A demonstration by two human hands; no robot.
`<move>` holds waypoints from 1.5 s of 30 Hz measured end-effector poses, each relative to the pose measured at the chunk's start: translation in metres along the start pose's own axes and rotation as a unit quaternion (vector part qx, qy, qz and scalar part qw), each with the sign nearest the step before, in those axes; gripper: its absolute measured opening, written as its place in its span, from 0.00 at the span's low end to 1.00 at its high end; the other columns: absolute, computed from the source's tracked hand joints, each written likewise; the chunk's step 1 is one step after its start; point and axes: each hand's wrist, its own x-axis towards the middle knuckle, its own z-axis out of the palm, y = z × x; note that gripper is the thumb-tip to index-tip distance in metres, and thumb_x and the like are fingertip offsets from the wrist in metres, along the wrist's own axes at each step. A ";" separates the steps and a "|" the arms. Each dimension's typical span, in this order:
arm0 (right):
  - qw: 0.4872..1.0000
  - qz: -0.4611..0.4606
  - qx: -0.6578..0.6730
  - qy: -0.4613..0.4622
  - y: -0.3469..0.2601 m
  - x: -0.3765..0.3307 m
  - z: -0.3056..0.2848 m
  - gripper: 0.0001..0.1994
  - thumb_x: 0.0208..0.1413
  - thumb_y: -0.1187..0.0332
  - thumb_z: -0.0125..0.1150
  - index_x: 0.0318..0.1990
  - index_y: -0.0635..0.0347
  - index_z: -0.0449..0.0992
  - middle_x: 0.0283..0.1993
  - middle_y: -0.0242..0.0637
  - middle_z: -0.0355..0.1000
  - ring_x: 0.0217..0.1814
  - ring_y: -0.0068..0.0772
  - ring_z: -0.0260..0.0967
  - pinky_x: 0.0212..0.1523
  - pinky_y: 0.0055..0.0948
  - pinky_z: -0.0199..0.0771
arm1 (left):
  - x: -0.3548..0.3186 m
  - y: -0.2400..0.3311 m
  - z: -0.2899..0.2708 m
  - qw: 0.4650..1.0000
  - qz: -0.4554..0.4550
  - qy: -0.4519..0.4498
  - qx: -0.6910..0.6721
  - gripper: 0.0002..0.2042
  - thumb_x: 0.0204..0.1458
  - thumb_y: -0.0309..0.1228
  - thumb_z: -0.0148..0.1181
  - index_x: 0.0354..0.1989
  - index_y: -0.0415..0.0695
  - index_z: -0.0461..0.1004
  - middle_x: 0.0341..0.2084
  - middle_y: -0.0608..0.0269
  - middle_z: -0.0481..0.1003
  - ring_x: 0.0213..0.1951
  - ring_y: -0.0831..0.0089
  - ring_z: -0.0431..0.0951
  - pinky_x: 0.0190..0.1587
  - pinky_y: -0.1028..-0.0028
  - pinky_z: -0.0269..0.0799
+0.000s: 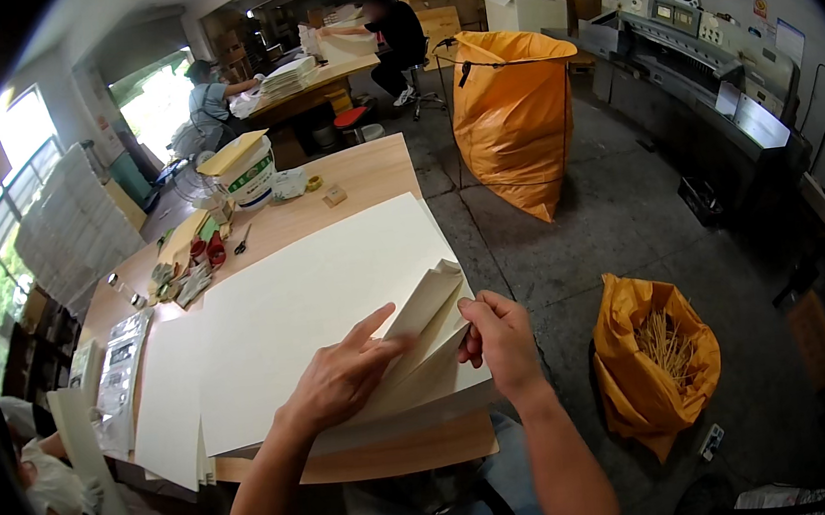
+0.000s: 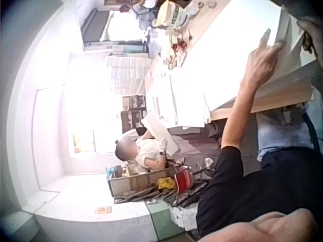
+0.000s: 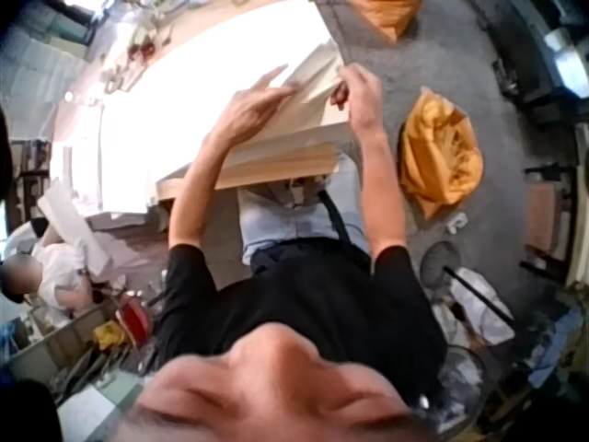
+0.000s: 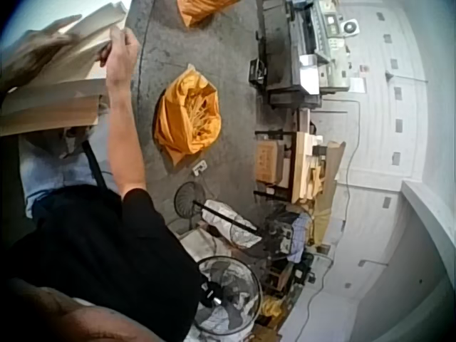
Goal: The person repeatedly picks up stacks of white paper sheets from a table, aligns them, and places them back down. The person also occasionally flips through the sheets to check alignment. Other people are visible in the background working at separate tables.
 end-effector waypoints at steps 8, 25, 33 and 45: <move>0.994 0.034 0.106 -0.012 -0.001 -0.001 -0.001 0.17 0.64 0.65 0.55 0.21 0.52 0.63 0.17 0.29 0.65 0.18 0.24 0.69 0.18 0.23 0.63 | -0.001 -0.007 0.008 0.999 0.037 0.032 -0.011 0.25 0.41 0.46 0.76 0.50 0.62 0.77 0.55 0.55 0.73 0.39 0.58 0.82 0.39 0.64 0.79; 0.992 0.023 0.120 -0.015 0.002 -0.002 0.002 0.16 0.64 0.67 0.56 0.22 0.52 0.63 0.18 0.28 0.64 0.18 0.25 0.69 0.19 0.22 0.64 | 0.000 0.002 0.002 0.999 0.043 0.004 0.031 0.24 0.43 0.36 0.75 0.52 0.61 0.77 0.59 0.53 0.71 0.43 0.57 0.82 0.41 0.65 0.79; 0.847 -0.304 -0.416 0.131 0.029 -0.039 -0.009 0.14 0.58 0.59 0.62 0.28 0.57 0.68 0.29 0.39 0.69 0.35 0.37 0.71 0.35 0.38 0.69 | 0.002 0.001 -0.005 0.999 -0.006 0.000 -0.035 0.25 0.41 0.35 0.77 0.51 0.62 0.79 0.56 0.58 0.74 0.40 0.59 0.82 0.40 0.67 0.79; 0.807 -0.254 -0.514 -0.142 0.053 -0.053 -0.009 0.23 0.53 0.53 0.63 0.53 0.54 0.78 0.60 0.51 0.68 0.70 0.53 0.56 0.72 0.58 0.37 | 0.002 0.010 0.021 0.971 0.102 -0.029 0.213 0.38 0.45 0.43 0.71 0.68 0.55 0.63 0.62 0.48 0.66 0.41 0.56 0.80 0.45 0.62 0.77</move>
